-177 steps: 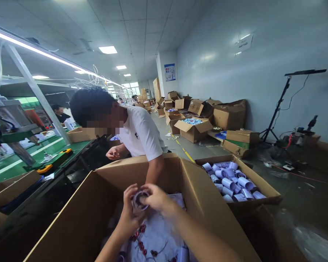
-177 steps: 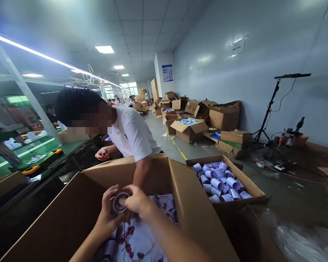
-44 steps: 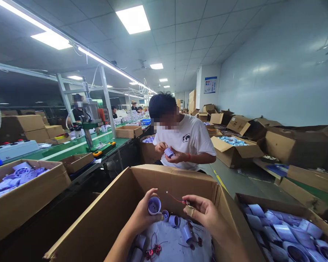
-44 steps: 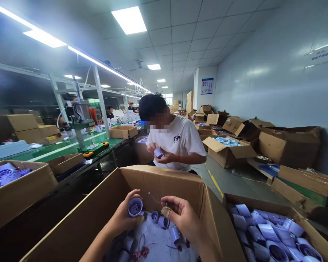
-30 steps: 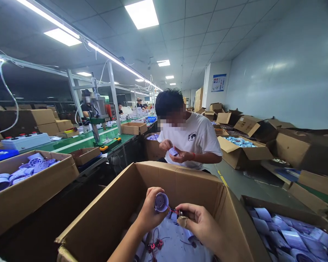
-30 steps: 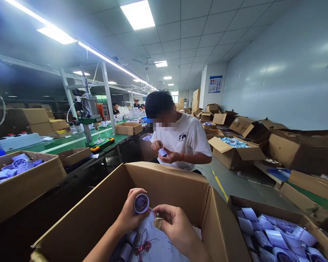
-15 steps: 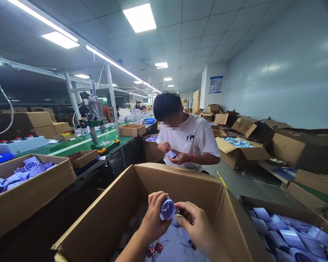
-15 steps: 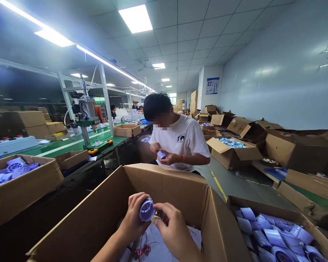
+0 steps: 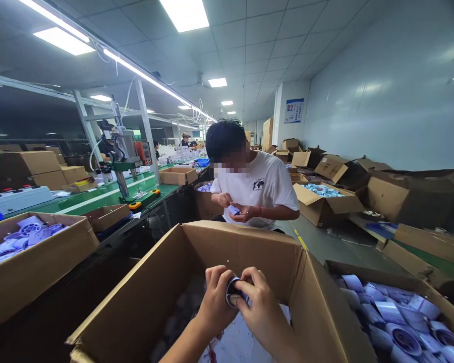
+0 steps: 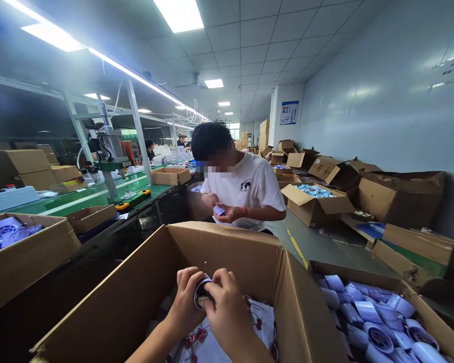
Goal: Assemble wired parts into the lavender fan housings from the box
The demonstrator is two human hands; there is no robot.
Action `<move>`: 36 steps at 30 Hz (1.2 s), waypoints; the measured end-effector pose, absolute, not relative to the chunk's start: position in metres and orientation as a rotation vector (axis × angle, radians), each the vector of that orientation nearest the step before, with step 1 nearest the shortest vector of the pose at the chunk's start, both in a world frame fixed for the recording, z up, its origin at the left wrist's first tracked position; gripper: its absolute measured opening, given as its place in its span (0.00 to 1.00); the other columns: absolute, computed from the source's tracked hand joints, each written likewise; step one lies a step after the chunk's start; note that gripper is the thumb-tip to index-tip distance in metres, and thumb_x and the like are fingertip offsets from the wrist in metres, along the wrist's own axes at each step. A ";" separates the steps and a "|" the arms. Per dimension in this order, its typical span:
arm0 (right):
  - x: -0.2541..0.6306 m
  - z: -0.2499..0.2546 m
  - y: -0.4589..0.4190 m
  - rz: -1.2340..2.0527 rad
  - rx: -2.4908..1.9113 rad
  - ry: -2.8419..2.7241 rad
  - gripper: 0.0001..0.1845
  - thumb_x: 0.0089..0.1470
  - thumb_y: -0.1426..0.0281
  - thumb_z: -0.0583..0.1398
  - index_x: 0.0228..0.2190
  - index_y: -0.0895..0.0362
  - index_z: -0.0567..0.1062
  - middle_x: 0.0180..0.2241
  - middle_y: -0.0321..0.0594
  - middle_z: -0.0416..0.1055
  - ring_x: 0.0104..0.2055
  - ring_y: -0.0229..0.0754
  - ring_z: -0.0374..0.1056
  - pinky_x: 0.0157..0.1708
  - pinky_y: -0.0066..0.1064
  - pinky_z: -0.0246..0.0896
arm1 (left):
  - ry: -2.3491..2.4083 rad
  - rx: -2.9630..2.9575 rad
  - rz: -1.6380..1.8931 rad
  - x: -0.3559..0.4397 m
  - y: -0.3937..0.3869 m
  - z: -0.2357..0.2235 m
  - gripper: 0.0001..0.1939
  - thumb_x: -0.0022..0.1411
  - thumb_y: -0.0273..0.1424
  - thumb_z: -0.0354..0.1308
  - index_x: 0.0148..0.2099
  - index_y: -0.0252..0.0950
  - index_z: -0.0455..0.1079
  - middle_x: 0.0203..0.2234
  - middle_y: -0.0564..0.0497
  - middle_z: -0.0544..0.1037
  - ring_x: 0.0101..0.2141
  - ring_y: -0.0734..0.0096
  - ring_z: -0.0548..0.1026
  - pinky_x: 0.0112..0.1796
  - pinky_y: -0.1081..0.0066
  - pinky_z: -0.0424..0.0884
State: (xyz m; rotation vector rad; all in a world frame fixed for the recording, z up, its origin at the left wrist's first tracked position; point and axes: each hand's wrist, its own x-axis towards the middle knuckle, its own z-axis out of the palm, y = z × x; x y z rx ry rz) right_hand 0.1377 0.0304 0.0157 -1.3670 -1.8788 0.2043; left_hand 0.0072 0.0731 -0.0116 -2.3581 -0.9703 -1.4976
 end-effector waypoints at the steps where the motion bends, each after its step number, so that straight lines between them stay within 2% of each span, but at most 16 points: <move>1: 0.139 0.016 0.031 0.231 -1.348 -1.880 0.13 0.47 0.83 0.57 0.29 0.54 0.75 0.35 0.40 0.66 0.39 0.44 0.65 0.41 0.35 0.64 | -0.978 -2.348 -1.508 0.008 0.073 -0.011 0.17 0.47 0.21 0.55 0.42 0.38 0.62 0.35 0.48 0.66 0.35 0.64 0.65 0.37 0.66 0.70; 7: 0.135 0.013 0.032 0.277 -1.292 -1.713 0.12 0.46 0.81 0.56 0.28 0.54 0.75 0.32 0.38 0.66 0.35 0.40 0.67 0.37 0.30 0.64 | -0.960 -2.391 -1.669 0.011 0.074 -0.011 0.19 0.47 0.22 0.55 0.44 0.38 0.62 0.40 0.45 0.64 0.39 0.64 0.69 0.35 0.68 0.73; 10: 0.128 0.013 0.031 0.264 -1.367 -1.547 0.10 0.41 0.82 0.57 0.25 0.55 0.70 0.28 0.35 0.66 0.30 0.40 0.66 0.31 0.29 0.62 | -0.871 -2.459 -1.731 0.011 0.076 -0.009 0.17 0.49 0.22 0.54 0.43 0.39 0.62 0.43 0.44 0.68 0.42 0.63 0.71 0.38 0.65 0.73; 12: 0.125 0.014 0.031 0.268 -1.404 -1.462 0.12 0.39 0.82 0.57 0.26 0.55 0.68 0.27 0.34 0.67 0.29 0.40 0.65 0.30 0.30 0.60 | -0.806 -2.473 -1.759 0.011 0.078 -0.009 0.16 0.50 0.23 0.54 0.42 0.40 0.61 0.41 0.45 0.72 0.41 0.62 0.73 0.39 0.63 0.74; 17: 0.121 0.015 0.031 0.467 -1.342 -1.321 0.20 0.37 0.81 0.59 0.35 0.53 0.72 0.33 0.37 0.71 0.36 0.44 0.68 0.36 0.32 0.63 | -0.789 -2.441 -1.812 0.011 0.079 -0.008 0.16 0.50 0.23 0.56 0.42 0.40 0.61 0.36 0.48 0.75 0.38 0.63 0.74 0.37 0.63 0.75; 20: 0.122 0.020 0.030 0.658 -1.292 -1.245 0.19 0.38 0.80 0.57 0.35 0.54 0.74 0.34 0.38 0.74 0.37 0.45 0.69 0.39 0.33 0.63 | -0.753 -2.450 -1.781 0.011 0.077 -0.008 0.18 0.49 0.22 0.55 0.43 0.40 0.62 0.36 0.47 0.75 0.39 0.61 0.74 0.36 0.62 0.75; 23: 0.122 0.025 0.029 0.820 -1.259 -1.166 0.16 0.38 0.78 0.59 0.33 0.55 0.74 0.30 0.37 0.75 0.33 0.44 0.70 0.35 0.32 0.63 | -0.729 -2.461 -1.751 0.012 0.075 -0.010 0.18 0.48 0.22 0.55 0.43 0.40 0.63 0.36 0.46 0.76 0.40 0.60 0.74 0.36 0.62 0.76; 27: 0.118 0.023 0.031 0.875 -1.211 -1.070 0.16 0.36 0.78 0.59 0.32 0.56 0.73 0.29 0.37 0.74 0.33 0.43 0.70 0.35 0.31 0.63 | -0.764 -2.440 -1.729 0.011 0.075 -0.012 0.17 0.49 0.21 0.54 0.43 0.39 0.63 0.36 0.46 0.76 0.40 0.60 0.74 0.35 0.62 0.76; 30: 0.115 0.018 0.036 0.913 -1.167 -1.009 0.16 0.35 0.78 0.59 0.32 0.56 0.73 0.29 0.37 0.74 0.34 0.43 0.70 0.36 0.31 0.62 | -0.776 -2.423 -1.675 0.008 0.076 -0.013 0.16 0.50 0.21 0.54 0.43 0.39 0.64 0.35 0.47 0.76 0.39 0.61 0.74 0.36 0.61 0.75; 34: 0.115 0.014 0.042 1.054 -1.143 -0.938 0.18 0.30 0.80 0.61 0.30 0.57 0.72 0.26 0.35 0.74 0.31 0.42 0.70 0.32 0.29 0.63 | -0.804 -2.459 -1.573 0.003 0.080 -0.012 0.16 0.49 0.23 0.55 0.42 0.40 0.63 0.35 0.48 0.75 0.38 0.61 0.74 0.36 0.61 0.75; 36: 0.114 0.015 0.045 1.092 -1.120 -0.938 0.22 0.29 0.81 0.61 0.33 0.57 0.72 0.28 0.36 0.75 0.34 0.42 0.72 0.34 0.29 0.65 | -0.815 -2.470 -1.554 0.003 0.082 -0.012 0.16 0.50 0.23 0.55 0.42 0.40 0.62 0.35 0.48 0.74 0.37 0.61 0.73 0.36 0.60 0.75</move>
